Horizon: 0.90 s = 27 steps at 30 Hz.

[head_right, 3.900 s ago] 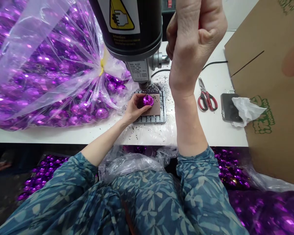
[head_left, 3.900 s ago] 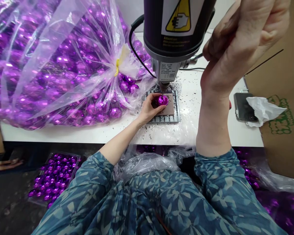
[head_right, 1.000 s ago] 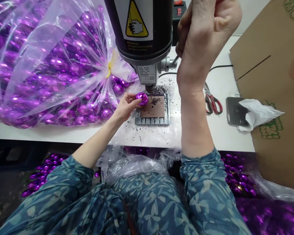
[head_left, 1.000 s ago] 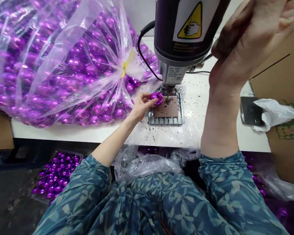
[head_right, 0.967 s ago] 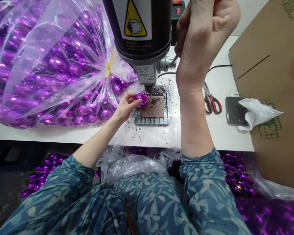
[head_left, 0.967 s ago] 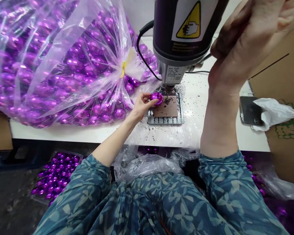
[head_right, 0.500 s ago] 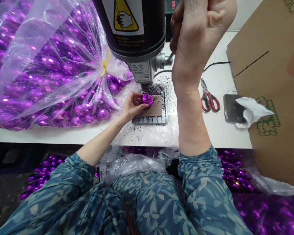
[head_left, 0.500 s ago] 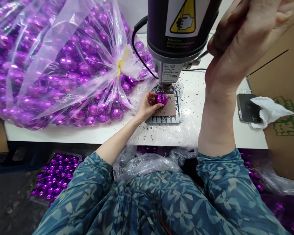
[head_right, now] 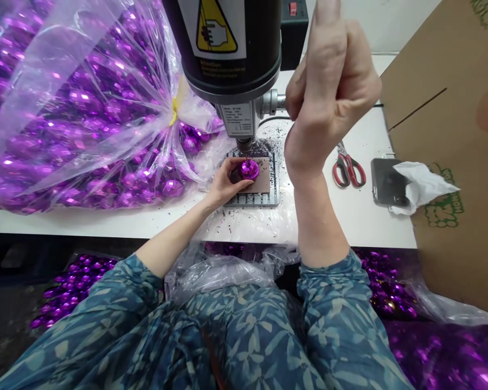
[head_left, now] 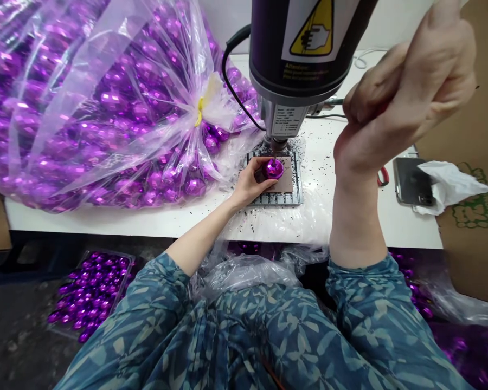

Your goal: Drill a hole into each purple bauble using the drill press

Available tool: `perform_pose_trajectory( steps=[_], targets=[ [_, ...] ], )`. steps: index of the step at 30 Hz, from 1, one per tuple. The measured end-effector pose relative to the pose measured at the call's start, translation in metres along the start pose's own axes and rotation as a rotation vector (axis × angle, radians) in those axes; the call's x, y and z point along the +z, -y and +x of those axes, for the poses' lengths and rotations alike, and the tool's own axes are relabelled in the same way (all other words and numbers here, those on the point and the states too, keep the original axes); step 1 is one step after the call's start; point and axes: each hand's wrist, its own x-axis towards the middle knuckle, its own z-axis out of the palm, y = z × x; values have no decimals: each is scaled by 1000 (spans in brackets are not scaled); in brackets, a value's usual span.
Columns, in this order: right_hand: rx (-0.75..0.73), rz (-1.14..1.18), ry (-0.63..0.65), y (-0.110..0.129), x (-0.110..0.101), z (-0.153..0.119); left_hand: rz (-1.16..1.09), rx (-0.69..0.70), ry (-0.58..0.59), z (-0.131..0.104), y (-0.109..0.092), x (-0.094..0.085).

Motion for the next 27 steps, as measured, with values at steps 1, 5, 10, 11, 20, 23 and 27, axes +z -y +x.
perform_pose_trajectory(
  steps=[1,5,10,11,20,23,27],
  targets=[
    [-21,4,-8,0,-2,-5,-9,-1,0,0,0,0],
    [-64,-23,-47,0,-9,-18,-36,5,10,-1,-1,0],
    [-27,-197,5,4,-19,-25,-27,16,4,-1,3,2],
    [-30,-198,17,3,-21,-26,-30,17,4,-1,3,2],
    [-108,-162,-105,-14,-30,-38,-68,16,8,-1,4,2],
    [-105,-167,-98,-16,-40,-46,-55,20,13,-2,4,2],
    [-128,-119,-80,-13,-36,-46,-53,15,11,-2,3,1]
  ],
)
